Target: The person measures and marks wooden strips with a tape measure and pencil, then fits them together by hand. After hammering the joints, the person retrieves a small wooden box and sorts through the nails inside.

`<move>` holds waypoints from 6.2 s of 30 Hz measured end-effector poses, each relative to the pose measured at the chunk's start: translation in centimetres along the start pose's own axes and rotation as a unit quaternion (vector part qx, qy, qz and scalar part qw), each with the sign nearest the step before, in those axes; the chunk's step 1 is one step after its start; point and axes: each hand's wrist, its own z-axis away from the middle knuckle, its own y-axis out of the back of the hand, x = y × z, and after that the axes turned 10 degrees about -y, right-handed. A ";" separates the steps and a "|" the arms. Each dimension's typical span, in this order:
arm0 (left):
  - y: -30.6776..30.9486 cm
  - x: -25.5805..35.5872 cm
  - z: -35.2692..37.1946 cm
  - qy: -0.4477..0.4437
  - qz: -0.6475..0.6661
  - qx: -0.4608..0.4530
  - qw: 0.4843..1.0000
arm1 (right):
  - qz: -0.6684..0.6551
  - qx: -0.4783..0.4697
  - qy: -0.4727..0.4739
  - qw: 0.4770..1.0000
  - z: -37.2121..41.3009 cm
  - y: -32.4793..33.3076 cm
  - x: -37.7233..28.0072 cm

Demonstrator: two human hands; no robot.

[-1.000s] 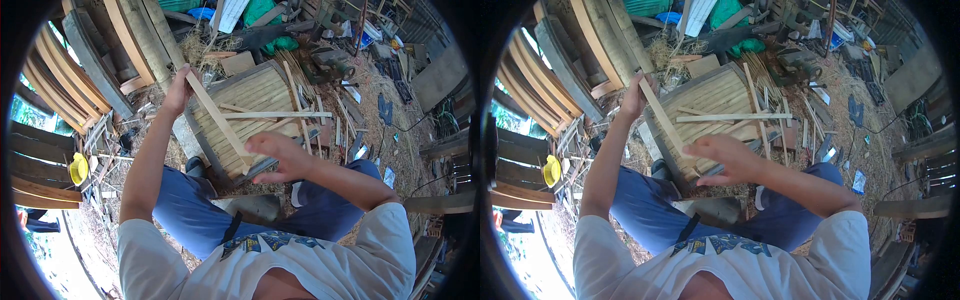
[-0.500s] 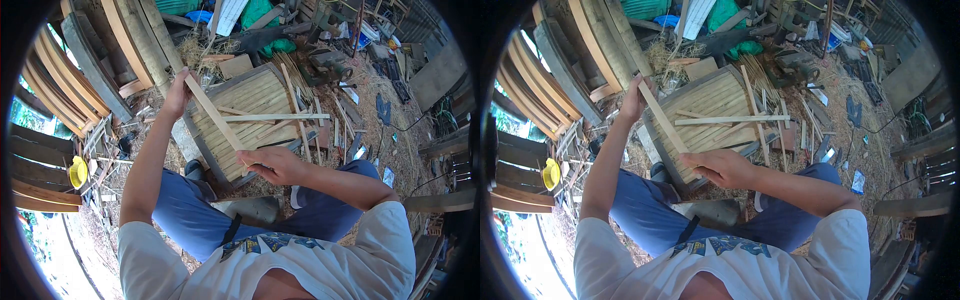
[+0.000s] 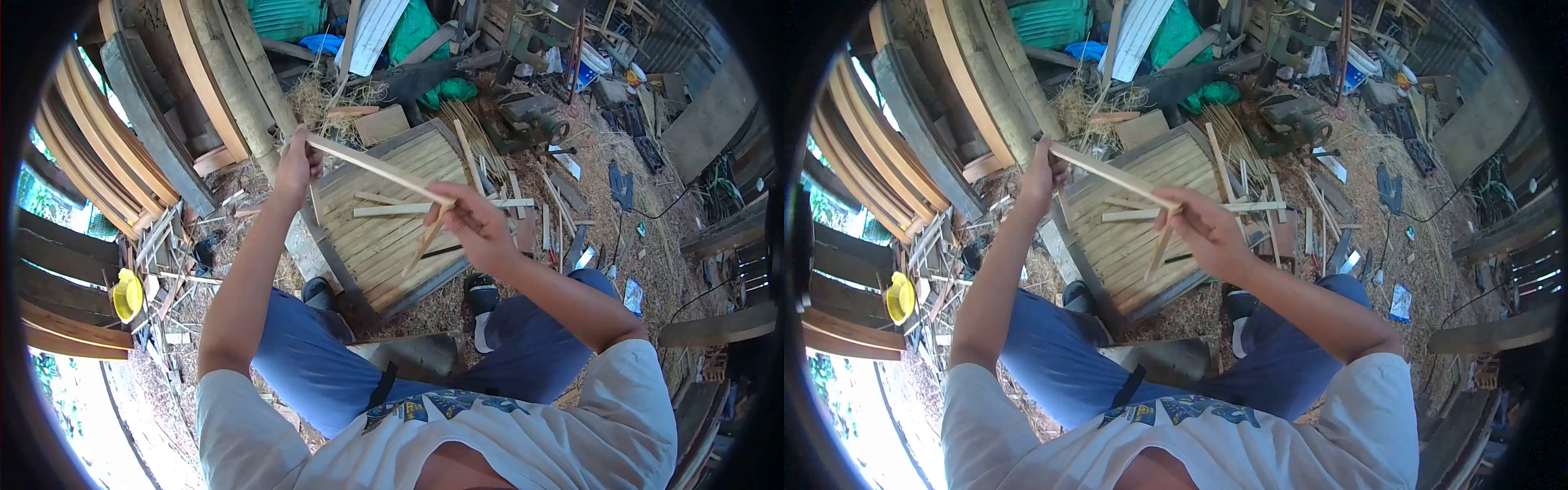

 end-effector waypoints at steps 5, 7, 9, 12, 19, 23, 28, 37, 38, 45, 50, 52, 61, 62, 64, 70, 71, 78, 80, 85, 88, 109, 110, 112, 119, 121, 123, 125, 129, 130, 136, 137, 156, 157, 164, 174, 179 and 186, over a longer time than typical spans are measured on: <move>-2.2 0.0 1.3 0.013 -0.036 -0.026 0.999 | -0.061 0.109 -0.060 0.990 -2.2 3.1 1.8; -2.4 -1.5 0.4 0.005 -0.015 -0.051 0.999 | -0.088 0.141 -0.089 0.982 -3.1 4.4 3.1; -2.5 -2.9 -0.7 0.024 0.024 -0.073 0.997 | -0.099 0.170 -0.116 0.974 -4.0 5.8 4.6; -2.8 -4.3 -2.1 0.069 0.072 -0.098 0.990 | -0.088 0.202 -0.138 0.966 -5.3 7.3 6.6; -3.8 -5.3 -3.3 0.063 0.047 -0.096 0.992 | 0.003 0.255 -0.123 0.959 -6.8 9.3 8.3; -2.6 -6.6 -5.0 0.087 0.078 -0.137 0.984 | 0.098 0.285 -0.126 0.945 -6.6 10.1 8.1; -2.9 -6.4 -4.4 0.034 -0.006 -0.113 0.993 | 0.099 0.272 -0.178 0.940 -6.6 10.7 6.5; -3.0 -4.8 -3.7 -0.131 -0.128 -0.084 0.979 | 0.041 0.218 -0.195 0.955 -6.1 11.1 5.9; -3.1 -4.7 -3.7 -0.146 -0.119 -0.069 0.980 | 0.021 0.198 -0.183 0.963 -6.2 11.4 6.0; -6.7 -1.9 -0.3 -0.072 0.280 -0.155 0.944 | -0.014 0.149 -0.220 0.964 -5.3 11.2 3.3; -8.4 -1.4 -0.2 -0.064 0.259 -0.109 0.958 | 0.052 0.133 -0.214 0.966 -3.0 14.4 1.7; -9.6 -1.1 -0.1 -0.087 0.207 -0.106 0.969 | 0.110 0.163 -0.165 0.966 -1.4 16.4 0.6; -21.1 -2.3 5.1 -0.077 0.095 -0.264 0.957 | 0.217 0.376 -0.237 0.869 13.6 27.3 -3.7; -22.6 -2.4 6.3 -0.057 0.093 -0.284 0.953 | 0.213 0.373 -0.261 0.865 14.8 28.1 -4.3; -25.4 -3.4 8.4 -0.038 0.075 -0.335 0.939 | 0.197 0.365 -0.307 0.856 16.9 29.6 -4.9; -34.0 -7.3 14.2 0.065 0.104 -0.468 0.875 | 0.317 0.204 -0.415 0.828 21.3 32.2 -1.7; -35.6 -7.5 16.0 0.080 0.080 -0.460 0.881 | 0.337 0.159 -0.421 0.827 22.2 32.5 -0.8; -39.5 -15.3 21.0 0.170 0.047 -0.503 0.846 | 0.206 0.188 -0.465 0.840 29.2 33.7 5.0; -40.2 -16.6 21.4 0.165 0.032 -0.496 0.852 | 0.256 0.257 -0.434 0.825 32.6 33.4 12.7; -41.4 -19.1 20.3 0.135 0.004 -0.465 0.875 | 0.430 0.273 -0.411 0.756 38.1 24.9 27.1; -41.7 -19.4 19.6 0.136 0.020 -0.445 0.885 | 0.509 0.237 -0.424 0.710 38.1 22.1 29.2; -34.8 0.4 17.0 -0.090 0.090 -0.399 0.908 | 0.198 0.340 -0.078 0.916 20.3 24.8 -9.0; -34.1 1.7 17.1 -0.088 0.071 -0.401 0.909 | 0.228 0.292 -0.074 0.926 18.9 23.9 -10.2; -32.9 4.5 17.9 -0.076 0.029 -0.401 0.912 | 0.280 0.193 -0.069 0.938 16.4 20.2 -12.7; -26.4 4.6 14.7 -0.049 0.051 -0.363 0.929 | 0.345 0.138 -0.079 0.925 9.1 12.5 -14.7; -24.6 4.0 13.1 -0.041 0.060 -0.357 0.931 | 0.326 0.134 -0.062 0.934 7.2 11.1 -13.6; -23.0 3.6 11.9 -0.029 0.062 -0.353 0.933 | 0.312 0.118 -0.054 0.941 5.8 10.5 -11.5; -20.9 3.6 10.4 -0.006 0.078 -0.340 0.937 | 0.339 0.089 -0.068 0.934 4.8 10.2 -10.3; -17.1 7.0 7.3 -0.044 0.203 -0.135 0.969 | 0.260 0.017 -0.215 0.941 4.6 12.2 -6.2; -15.9 7.5 6.1 -0.067 0.254 -0.096 0.960 | 0.216 -0.014 -0.259 0.941 4.8 12.9 -5.5; -12.8 6.5 2.8 -0.045 0.295 -0.101 0.949 | -0.046 -0.137 -0.418 0.897 4.3 10.7 -0.3; -12.9 6.3 2.7 -0.035 0.292 -0.100 0.950 | -0.017 -0.143 -0.443 0.885 4.1 10.5 0.5; -16.5 2.9 4.6 -0.094 0.247 -0.136 0.955 | -0.023 -0.013 -0.422 0.906 4.0 9.9 1.6; -16.8 3.0 4.9 -0.089 0.238 -0.117 0.960 | -0.028 -0.015 -0.425 0.905 4.0 9.8 1.7; -17.8 3.1 5.6 -0.161 0.224 -0.128 0.953 | -0.033 -0.013 -0.443 0.896 3.9 8.9 1.2; -17.4 2.4 5.0 -0.056 0.272 -0.035 0.960 | 0.010 0.010 -0.472 0.882 3.6 9.0 2.5; -16.8 2.8 4.2 -0.022 0.327 0.002 0.945 | -0.031 -0.004 -0.503 0.864 3.1 9.0 0.9; -16.1 1.6 3.4 -0.047 0.375 -0.034 0.925 | -0.036 -0.009 -0.498 0.866 3.5 8.7 1.5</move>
